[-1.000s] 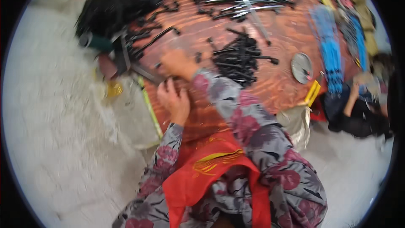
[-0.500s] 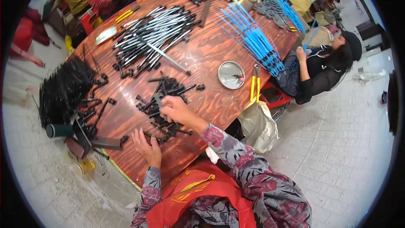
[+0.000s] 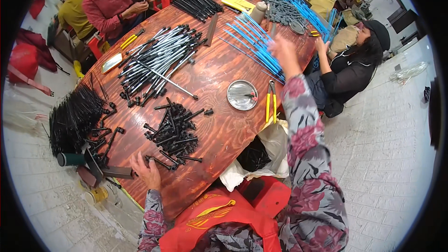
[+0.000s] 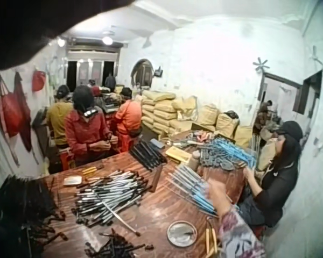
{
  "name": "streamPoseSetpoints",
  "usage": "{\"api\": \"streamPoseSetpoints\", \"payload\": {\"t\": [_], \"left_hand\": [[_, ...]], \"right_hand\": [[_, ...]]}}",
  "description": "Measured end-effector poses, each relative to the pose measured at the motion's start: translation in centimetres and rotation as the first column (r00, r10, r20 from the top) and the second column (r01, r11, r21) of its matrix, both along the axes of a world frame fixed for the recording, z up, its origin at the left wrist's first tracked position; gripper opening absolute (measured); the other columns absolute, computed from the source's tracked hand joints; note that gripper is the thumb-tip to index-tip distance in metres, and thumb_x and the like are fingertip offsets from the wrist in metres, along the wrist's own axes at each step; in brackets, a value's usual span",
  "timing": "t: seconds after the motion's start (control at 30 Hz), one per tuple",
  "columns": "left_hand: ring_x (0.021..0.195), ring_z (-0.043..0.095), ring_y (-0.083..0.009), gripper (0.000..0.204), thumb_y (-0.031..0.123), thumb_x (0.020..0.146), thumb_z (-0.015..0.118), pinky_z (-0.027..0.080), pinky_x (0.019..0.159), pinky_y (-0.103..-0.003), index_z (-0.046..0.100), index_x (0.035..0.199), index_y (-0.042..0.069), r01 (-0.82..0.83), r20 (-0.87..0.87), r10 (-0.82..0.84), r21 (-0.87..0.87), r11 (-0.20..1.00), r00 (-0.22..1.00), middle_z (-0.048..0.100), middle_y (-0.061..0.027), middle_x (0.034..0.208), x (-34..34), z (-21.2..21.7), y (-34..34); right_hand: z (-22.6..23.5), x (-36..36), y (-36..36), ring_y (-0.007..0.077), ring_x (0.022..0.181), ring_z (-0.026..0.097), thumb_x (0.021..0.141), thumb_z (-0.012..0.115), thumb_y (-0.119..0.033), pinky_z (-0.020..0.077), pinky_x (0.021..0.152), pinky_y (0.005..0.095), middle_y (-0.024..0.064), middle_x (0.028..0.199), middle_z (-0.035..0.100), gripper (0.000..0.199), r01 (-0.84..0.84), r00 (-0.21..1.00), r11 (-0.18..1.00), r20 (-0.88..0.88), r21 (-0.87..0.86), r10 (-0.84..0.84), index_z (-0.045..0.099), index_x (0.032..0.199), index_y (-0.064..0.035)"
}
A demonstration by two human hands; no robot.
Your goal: The person sorts and assembles black plastic components by hand on a wooden table, placing the assembled pieces into a bag.
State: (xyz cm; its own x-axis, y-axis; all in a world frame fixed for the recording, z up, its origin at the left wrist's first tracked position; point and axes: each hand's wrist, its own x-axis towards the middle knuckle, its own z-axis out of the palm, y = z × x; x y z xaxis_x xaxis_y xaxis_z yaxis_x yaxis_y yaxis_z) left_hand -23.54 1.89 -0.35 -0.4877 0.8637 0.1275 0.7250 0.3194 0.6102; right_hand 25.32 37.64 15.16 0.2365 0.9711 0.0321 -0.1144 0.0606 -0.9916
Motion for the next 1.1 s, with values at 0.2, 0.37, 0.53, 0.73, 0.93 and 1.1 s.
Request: {"api": "streamPoseSetpoints", "payload": {"t": [0.2, 0.37, 0.53, 0.73, 0.93, 1.1], "left_hand": [[0.137, 0.029, -0.0416, 0.05, 0.02, 0.09, 0.059, 0.026, 0.113, -0.047, 0.048, 0.136, 0.005, -0.059, -0.084, 0.052, -0.083, 0.995, 0.995, 0.031, -0.0264, 0.147, -1.6, 0.9, -1.3], [0.134, 0.033, -0.0419, 0.047, 0.02, 0.087, 0.062, 0.026, 0.112, -0.048, 0.053, 0.132, 0.008, -0.049, -0.046, 0.056, 0.135, 0.99, 0.997, 0.039, -0.0249, 0.142, -1.2, -0.2, 1.5], [0.135, 0.032, -0.0414, 0.047, 0.019, 0.089, 0.058, 0.025, 0.112, -0.047, 0.051, 0.134, 0.008, -0.145, -0.061, 0.148, 0.054, 0.988, 0.987, 0.035, -0.0252, 0.144, -1.4, -1.9, 2.2], [0.135, 0.032, -0.0418, 0.047, 0.021, 0.089, 0.058, 0.025, 0.111, -0.047, 0.051, 0.133, 0.007, -0.117, -0.051, 0.121, 0.081, 0.99, 0.991, 0.036, -0.025, 0.143, 1.1, -3.3, 3.2], [0.134, 0.028, -0.0451, 0.06, 0.024, 0.086, 0.064, 0.022, 0.111, -0.052, 0.043, 0.139, 0.007, -0.088, 0.24, 0.057, 0.12, 0.989, 0.969, 0.032, -0.0266, 0.143, 4.7, -0.4, 1.7], [0.128, 0.032, -0.0479, 0.088, 0.028, 0.074, 0.076, 0.029, 0.107, -0.052, 0.03, 0.147, 0.01, -0.017, 0.157, 0.039, -0.139, 0.99, 0.987, 0.03, -0.0308, 0.14, 7.2, 3.7, -1.3]], "right_hand": [[-0.3, -5.3, -2.7, 0.0148, 0.063, 0.063, 0.093, 0.061, -0.024, 0.047, 0.05, 0.026, 0.0111, 0.092, 0.068, 0.033, -0.056, 0.992, 0.997, 0.112, -0.05, 0.061, 0.062, 0.118, -0.0019], [-9.2, -11.7, -15.7, 0.0154, 0.065, 0.064, 0.093, 0.06, -0.019, 0.0476, 0.054, 0.0248, 0.0091, 0.092, 0.069, 0.034, -0.345, 0.829, 0.85, 0.296, -0.397, 0.475, 0.06, 0.123, -0.0016], [-15.9, -19.7, -21.4, 0.0259, 0.086, 0.063, 0.091, 0.061, -0.023, 0.0502, 0.076, 0.0344, 0.0129, 0.101, 0.067, 0.038, -0.497, 0.487, 0.861, 0.786, -0.11, 0.381, 0.059, 0.124, -0.0027], [-17.1, -26.3, -22.6, 0.0384, 0.119, 0.044, 0.089, 0.062, -0.03, 0.0327, 0.103, 0.0455, 0.0197, 0.13, 0.051, 0.047, -0.494, 0.398, 0.861, 0.912, 0.124, 0.097, 0.055, 0.128, -0.0051], [-14.0, -28.6, -19.9, 0.0396, 0.118, 0.043, 0.087, 0.064, -0.037, 0.0332, 0.101, 0.0482, 0.018, 0.132, 0.048, 0.053, -0.491, 0.397, 0.86, 0.914, 0.137, 0.081, 0.054, 0.13, -0.0083], [-15.0, -30.5, -13.6, 0.0372, 0.121, 0.041, 0.078, 0.066, -0.058, 0.032, 0.1, 0.0536, 0.0125, 0.136, 0.046, 0.06, -0.683, 0.221, 0.722, 0.973, 0.108, 0.063, 0.06, 0.127, -0.0249]]}}
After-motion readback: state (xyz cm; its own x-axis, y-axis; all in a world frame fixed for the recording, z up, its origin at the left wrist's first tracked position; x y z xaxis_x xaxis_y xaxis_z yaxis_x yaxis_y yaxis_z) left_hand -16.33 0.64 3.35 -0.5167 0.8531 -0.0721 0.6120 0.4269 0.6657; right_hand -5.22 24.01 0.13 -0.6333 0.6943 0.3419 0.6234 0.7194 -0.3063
